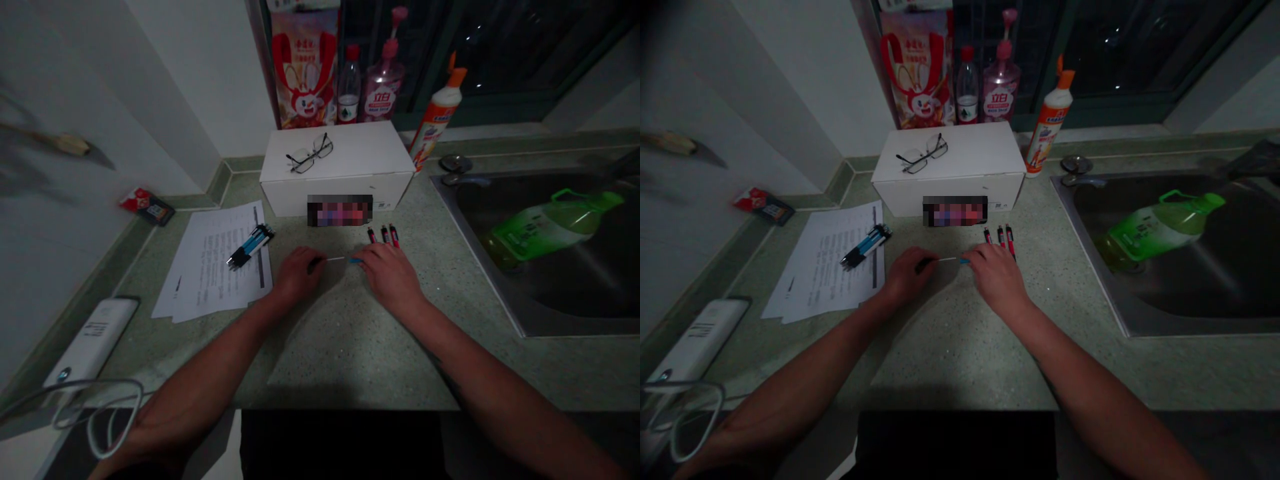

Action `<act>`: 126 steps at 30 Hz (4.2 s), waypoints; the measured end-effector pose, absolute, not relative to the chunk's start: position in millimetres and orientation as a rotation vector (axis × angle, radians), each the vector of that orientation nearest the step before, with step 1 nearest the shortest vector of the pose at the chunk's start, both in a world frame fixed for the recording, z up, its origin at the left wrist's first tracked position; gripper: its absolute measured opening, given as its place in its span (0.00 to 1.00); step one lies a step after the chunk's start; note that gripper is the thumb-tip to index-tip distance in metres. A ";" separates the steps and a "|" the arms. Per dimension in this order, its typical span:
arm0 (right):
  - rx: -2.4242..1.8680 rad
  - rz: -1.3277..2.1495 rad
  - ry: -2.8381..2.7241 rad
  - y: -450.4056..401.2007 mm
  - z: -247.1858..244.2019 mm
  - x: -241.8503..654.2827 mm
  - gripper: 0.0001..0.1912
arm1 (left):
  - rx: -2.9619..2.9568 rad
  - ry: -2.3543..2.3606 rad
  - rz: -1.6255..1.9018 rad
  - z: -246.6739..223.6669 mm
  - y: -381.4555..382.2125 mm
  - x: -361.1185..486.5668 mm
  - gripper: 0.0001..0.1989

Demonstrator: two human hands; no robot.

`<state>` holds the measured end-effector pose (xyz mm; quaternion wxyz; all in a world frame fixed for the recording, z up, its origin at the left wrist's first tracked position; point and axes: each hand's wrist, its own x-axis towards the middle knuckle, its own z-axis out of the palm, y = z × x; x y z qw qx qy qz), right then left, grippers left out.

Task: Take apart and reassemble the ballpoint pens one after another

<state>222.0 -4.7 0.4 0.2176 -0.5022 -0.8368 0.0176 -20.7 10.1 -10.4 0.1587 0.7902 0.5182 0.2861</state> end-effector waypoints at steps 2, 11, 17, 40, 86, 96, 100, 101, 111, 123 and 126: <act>-1.400 0.021 -2.359 -4.4 0.0 223.8 0.15 | 2.248 1.540 0.803 -9.8 11.6 -22.8 0.05; -1.316 -0.019 -2.572 -14.5 1.9 214.2 0.19 | 2.233 1.571 0.796 -13.5 11.0 -20.5 0.05; -1.359 0.127 -2.539 -11.7 7.8 226.3 0.18 | 2.224 1.583 0.801 -13.7 11.1 -19.5 0.04; -1.194 0.159 -2.351 -8.3 2.5 210.0 0.14 | 2.282 1.182 0.879 -12.2 1.7 -13.5 0.06; -1.161 0.446 -2.370 -21.9 16.2 213.4 0.11 | 2.014 1.217 0.726 -5.3 -8.5 -8.9 0.16; -1.321 0.382 -2.213 -16.5 13.8 219.0 0.13 | 1.907 1.258 0.904 -2.4 -10.5 -5.1 0.09; -1.313 0.408 -2.119 -14.4 13.9 222.3 0.14 | 1.803 1.349 0.992 -0.1 -7.1 -7.4 0.06; -1.305 0.423 -2.095 -14.4 13.2 221.7 0.14 | 1.766 1.349 1.003 0.5 -6.7 -7.6 0.05; -1.274 0.566 -2.003 -15.3 11.1 217.6 0.11 | 1.735 1.302 1.020 2.7 -8.0 -7.5 0.04; -1.332 0.638 -1.915 -16.9 6.5 214.6 0.11 | 1.712 1.325 1.037 1.3 -6.7 -7.3 0.03; -1.349 0.693 -1.953 -17.0 6.5 214.9 0.15 | 1.738 1.323 1.032 -0.1 -6.3 -7.9 0.03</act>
